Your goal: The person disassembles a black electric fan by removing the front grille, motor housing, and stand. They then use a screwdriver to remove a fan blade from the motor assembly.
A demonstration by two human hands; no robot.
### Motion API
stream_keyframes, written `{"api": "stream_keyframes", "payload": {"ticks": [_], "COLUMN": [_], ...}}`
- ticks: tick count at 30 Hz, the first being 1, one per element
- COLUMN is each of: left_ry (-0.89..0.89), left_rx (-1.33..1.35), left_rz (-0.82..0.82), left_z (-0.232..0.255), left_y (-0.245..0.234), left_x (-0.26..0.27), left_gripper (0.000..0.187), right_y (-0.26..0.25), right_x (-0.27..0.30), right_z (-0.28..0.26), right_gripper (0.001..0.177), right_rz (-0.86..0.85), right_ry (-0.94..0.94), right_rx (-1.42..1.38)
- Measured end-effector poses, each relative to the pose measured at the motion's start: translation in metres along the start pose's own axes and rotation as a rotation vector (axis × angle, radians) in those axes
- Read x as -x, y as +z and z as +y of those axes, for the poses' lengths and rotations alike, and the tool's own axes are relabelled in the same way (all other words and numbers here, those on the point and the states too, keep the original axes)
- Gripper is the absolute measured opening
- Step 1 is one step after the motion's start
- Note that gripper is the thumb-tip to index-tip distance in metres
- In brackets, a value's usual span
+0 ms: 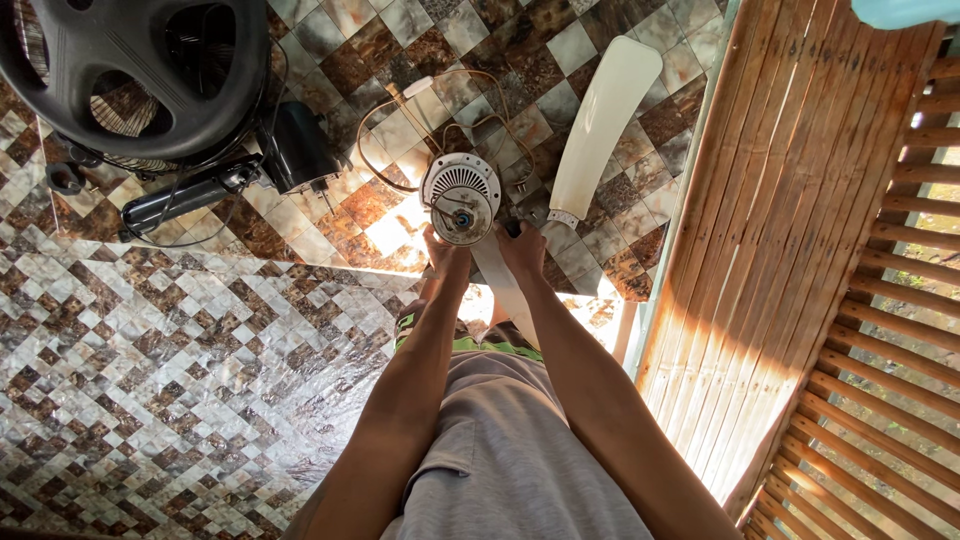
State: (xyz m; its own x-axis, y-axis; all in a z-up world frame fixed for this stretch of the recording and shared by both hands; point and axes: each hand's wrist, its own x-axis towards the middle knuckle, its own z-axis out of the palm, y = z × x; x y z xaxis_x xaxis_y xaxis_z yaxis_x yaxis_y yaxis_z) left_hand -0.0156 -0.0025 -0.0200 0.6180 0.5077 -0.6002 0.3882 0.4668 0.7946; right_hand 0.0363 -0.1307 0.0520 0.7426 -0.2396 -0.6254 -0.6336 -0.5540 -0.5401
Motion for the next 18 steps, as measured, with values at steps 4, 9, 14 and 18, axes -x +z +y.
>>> {"api": "stream_keyframes", "payload": {"ticks": [4,9,14,18], "left_ry": [-0.085,-0.026,-0.093,-0.298], "left_rx": [0.072,0.012,0.025,0.072], "left_rz": [-0.005,-0.081,-0.18,-0.119], "left_z": [-0.002,-0.016,-0.029,-0.028], "left_y": [-0.004,-0.016,-0.031,-0.038], "left_x": [-0.006,-0.014,-0.026,-0.037], "left_gripper": [0.078,0.058,0.03,0.029], "right_y": [0.0,0.003,0.003,0.0], "right_x": [-0.002,0.0,0.005,0.007], "right_z": [0.002,-0.005,-0.013,-0.016], "right_gripper": [0.041,0.044,0.045,0.051], "right_rz": [0.006,0.036,0.031,-0.004], "right_ry": [-0.057,0.008,0.107,0.101], "right_rx": [-0.03,-0.008,-0.003,-0.024]}}
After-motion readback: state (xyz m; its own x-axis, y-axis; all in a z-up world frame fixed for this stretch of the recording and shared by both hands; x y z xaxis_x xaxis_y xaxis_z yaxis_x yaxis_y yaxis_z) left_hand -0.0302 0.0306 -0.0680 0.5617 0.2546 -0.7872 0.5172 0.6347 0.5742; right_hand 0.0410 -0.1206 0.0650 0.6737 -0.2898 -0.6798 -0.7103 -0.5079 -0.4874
